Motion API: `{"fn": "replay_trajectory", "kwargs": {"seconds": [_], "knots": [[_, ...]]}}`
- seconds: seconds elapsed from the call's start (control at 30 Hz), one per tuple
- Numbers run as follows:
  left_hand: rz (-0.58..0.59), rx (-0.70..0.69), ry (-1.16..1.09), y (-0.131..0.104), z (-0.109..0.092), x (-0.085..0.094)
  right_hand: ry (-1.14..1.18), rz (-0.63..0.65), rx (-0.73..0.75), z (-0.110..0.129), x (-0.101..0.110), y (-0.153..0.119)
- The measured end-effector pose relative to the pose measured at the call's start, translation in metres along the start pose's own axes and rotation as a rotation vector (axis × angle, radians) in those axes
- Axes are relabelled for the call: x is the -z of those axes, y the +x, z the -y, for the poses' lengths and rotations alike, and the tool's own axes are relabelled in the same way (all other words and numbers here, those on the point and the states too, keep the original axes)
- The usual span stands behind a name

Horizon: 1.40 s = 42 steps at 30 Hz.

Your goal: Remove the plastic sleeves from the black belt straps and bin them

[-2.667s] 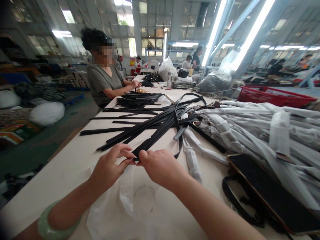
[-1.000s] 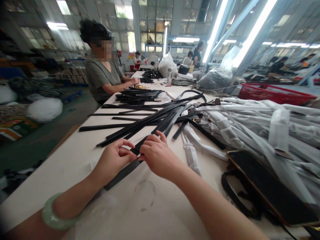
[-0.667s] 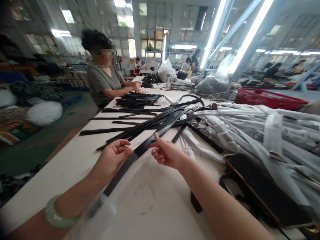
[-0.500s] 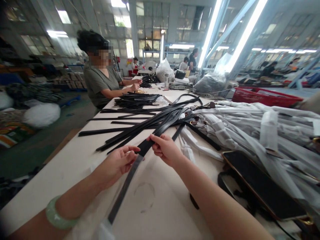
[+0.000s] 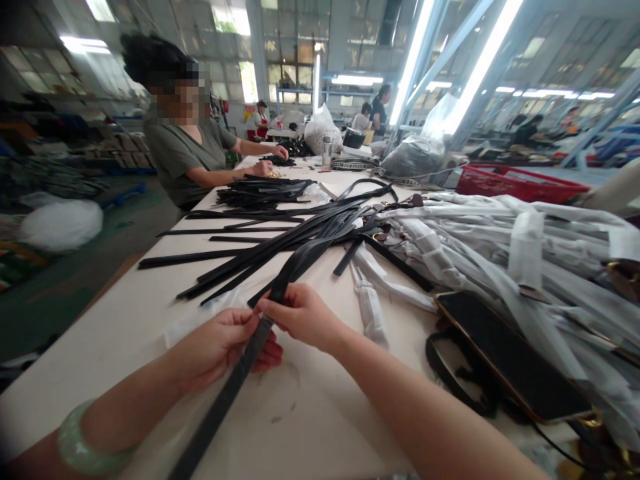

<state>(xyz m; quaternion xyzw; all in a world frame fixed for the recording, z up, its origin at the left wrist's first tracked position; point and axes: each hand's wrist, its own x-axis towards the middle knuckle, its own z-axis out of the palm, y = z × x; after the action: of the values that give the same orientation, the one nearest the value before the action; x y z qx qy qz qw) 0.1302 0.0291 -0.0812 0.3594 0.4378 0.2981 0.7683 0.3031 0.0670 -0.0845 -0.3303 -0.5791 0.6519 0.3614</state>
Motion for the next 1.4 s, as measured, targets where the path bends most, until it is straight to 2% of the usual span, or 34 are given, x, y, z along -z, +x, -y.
{"fn": "replay_trajectory", "kwargs": {"seconds": [0.07,0.17,0.23,0.27,0.33,0.43,0.5,0.57,0.63,0.7,0.77,0.83,0.9,0.97,1.07,1.17,1.23,1.33,1.4], "knots": [[0.041,0.019,0.042,-0.003,0.0,0.002,0.162,-0.035,-0.047,0.0,0.007,0.004],[0.223,0.149,0.124,-0.008,0.001,0.003,0.441,-0.291,-0.062,0.0,0.027,0.014],[0.288,0.208,0.13,-0.01,0.001,0.001,0.44,-0.429,-0.019,-0.001,0.033,0.018],[0.275,0.203,0.108,-0.01,0.001,-0.001,0.387,-0.454,0.014,-0.002,0.03,0.018],[0.187,0.147,0.038,-0.008,0.001,-0.004,0.256,-0.415,0.072,-0.004,0.016,0.014],[0.038,0.067,-0.009,-0.004,0.0,-0.004,0.096,-0.241,0.087,-0.005,-0.005,0.006],[0.026,0.068,0.008,-0.002,0.0,-0.002,0.07,-0.158,0.058,-0.005,-0.005,0.005],[0.085,0.11,0.05,-0.002,0.001,0.0,0.183,-0.203,0.032,-0.004,0.008,0.009],[0.141,0.159,0.086,-0.003,0.002,0.0,0.341,-0.335,0.038,-0.004,0.023,0.014],[0.118,0.155,0.078,-0.002,0.002,-0.002,0.376,-0.403,0.076,-0.005,0.028,0.016],[0.036,0.086,0.034,-0.001,0.001,-0.003,0.292,-0.336,0.084,-0.006,0.019,0.013],[-0.029,0.001,0.004,0.0,-0.002,-0.003,0.199,-0.198,0.024,-0.008,0.003,0.009],[-0.018,-0.031,0.014,-0.001,-0.004,0.0,0.22,-0.12,-0.04,-0.007,-0.005,0.008],[0.075,0.035,0.083,-0.003,-0.005,0.004,0.36,-0.162,-0.058,-0.005,0.002,0.011],[0.185,0.149,0.19,-0.004,-0.005,0.007,0.53,-0.325,-0.013,0.0,0.026,0.018],[0.093,0.064,0.137,-0.003,-0.004,0.005,0.486,-0.392,0.069,-0.002,0.032,0.017],[0.018,-0.005,0.068,0.0,-0.004,0.004,0.381,-0.291,0.065,-0.006,0.02,0.012],[-0.015,-0.034,0.043,0.002,-0.003,0.007,0.222,-0.077,-0.004,-0.012,-0.002,0.006],[-0.025,-0.036,0.058,0.003,-0.002,0.01,0.212,-0.06,-0.011,-0.012,-0.005,0.006]]}}
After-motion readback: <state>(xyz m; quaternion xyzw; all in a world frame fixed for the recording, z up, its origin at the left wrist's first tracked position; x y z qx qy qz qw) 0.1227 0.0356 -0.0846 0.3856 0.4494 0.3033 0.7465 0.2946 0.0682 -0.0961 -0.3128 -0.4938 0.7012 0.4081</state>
